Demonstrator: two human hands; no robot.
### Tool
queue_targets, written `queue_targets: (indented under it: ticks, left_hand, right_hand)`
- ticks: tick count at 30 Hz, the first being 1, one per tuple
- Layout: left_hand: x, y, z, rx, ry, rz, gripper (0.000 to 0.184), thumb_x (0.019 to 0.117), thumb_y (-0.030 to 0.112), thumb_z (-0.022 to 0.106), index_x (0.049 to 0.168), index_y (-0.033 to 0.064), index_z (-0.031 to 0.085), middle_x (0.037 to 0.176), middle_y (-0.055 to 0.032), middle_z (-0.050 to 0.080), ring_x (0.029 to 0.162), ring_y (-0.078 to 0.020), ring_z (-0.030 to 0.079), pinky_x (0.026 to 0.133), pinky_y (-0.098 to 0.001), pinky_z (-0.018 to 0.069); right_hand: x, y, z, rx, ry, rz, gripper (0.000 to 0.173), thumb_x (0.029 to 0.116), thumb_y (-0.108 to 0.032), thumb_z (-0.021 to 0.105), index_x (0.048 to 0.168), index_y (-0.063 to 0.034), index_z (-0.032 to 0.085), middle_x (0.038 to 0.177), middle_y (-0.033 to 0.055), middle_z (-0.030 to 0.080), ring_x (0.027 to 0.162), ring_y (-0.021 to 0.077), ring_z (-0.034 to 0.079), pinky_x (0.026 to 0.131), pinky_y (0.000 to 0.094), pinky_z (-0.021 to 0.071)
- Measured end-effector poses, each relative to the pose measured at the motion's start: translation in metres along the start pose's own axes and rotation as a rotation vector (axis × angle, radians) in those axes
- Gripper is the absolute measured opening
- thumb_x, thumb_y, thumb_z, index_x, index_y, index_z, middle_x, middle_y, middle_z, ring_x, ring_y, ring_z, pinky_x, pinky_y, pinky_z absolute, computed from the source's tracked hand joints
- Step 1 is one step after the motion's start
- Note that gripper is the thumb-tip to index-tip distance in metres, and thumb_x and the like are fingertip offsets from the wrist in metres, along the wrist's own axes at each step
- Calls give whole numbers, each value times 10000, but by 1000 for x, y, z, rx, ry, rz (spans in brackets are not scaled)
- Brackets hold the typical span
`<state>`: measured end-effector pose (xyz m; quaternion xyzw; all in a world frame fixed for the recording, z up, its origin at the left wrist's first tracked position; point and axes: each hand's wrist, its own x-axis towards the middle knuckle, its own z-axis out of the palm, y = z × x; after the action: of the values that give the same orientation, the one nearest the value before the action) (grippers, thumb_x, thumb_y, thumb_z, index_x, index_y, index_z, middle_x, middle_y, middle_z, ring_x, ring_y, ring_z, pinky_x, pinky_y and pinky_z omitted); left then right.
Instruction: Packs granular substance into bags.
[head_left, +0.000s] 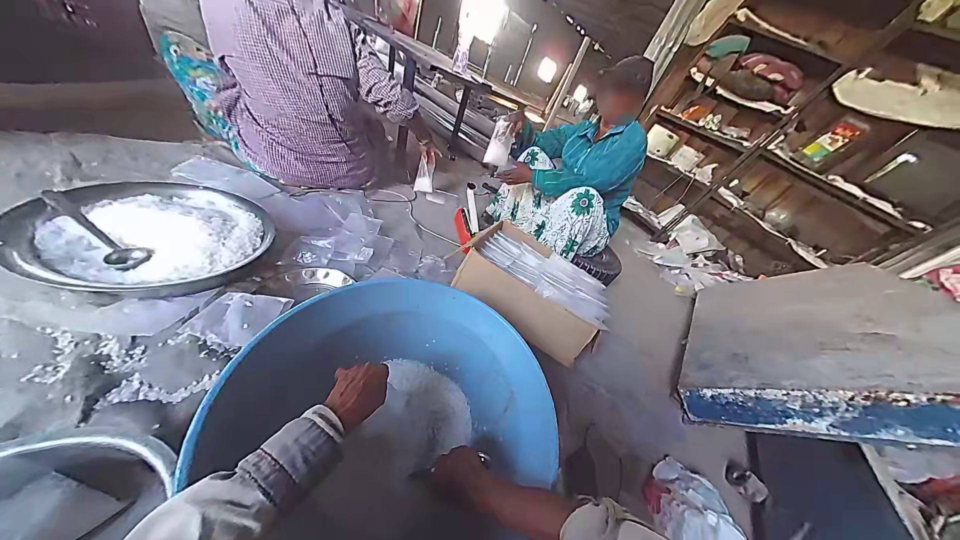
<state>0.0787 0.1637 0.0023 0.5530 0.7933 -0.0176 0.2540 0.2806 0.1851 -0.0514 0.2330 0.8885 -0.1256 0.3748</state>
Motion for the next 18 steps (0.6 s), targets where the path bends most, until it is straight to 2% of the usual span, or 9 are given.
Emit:
queue_targets:
  ticks: [6,9,13,16,18]
  left_hand:
    - [1,0,2,0,-6,12,315,1073,119,479,1207,-122,633,1284,-324,632,1271,-496,577,1043,-669,417]
    - [0,0,2,7,-12,19,274,1051,64,491,1180,-127,638,1269,-328,635,1261,-500,578,1038,-670,415]
    - [-2,0,0,14,-18,28,260,1046,39,498,1181,-136,635,1269,-338,631,1265,-507,573,1041,-670,410]
    - [-2,0,-1,28,-34,27,267,1055,42,496,1204,-135,628,1276,-342,627,1272,-515,566,1048,-671,405]
    - [-1,1,-2,37,-34,35,266,1053,41,503,1209,-135,628,1278,-345,625,1271,-525,563,1054,-679,403]
  right_hand:
    - [-2,-3,-1,2,-6,12,270,1048,-81,528,1219,91,647,1228,306,653,1175,489,617,944,649,480]
    - [-3,-4,-3,-14,4,-5,261,1041,-61,530,1214,96,646,1216,307,656,1162,490,623,939,646,482]
    - [-11,-2,-4,38,167,-59,282,1046,-40,493,1231,107,647,1208,313,668,1163,482,633,981,618,473]
    - [-9,-3,1,56,305,-112,264,1024,-1,491,1180,123,663,1171,310,682,1112,474,659,944,602,493]
    - [-5,1,1,54,252,-157,263,1021,3,506,1208,115,653,1215,298,668,1154,468,641,981,603,479]
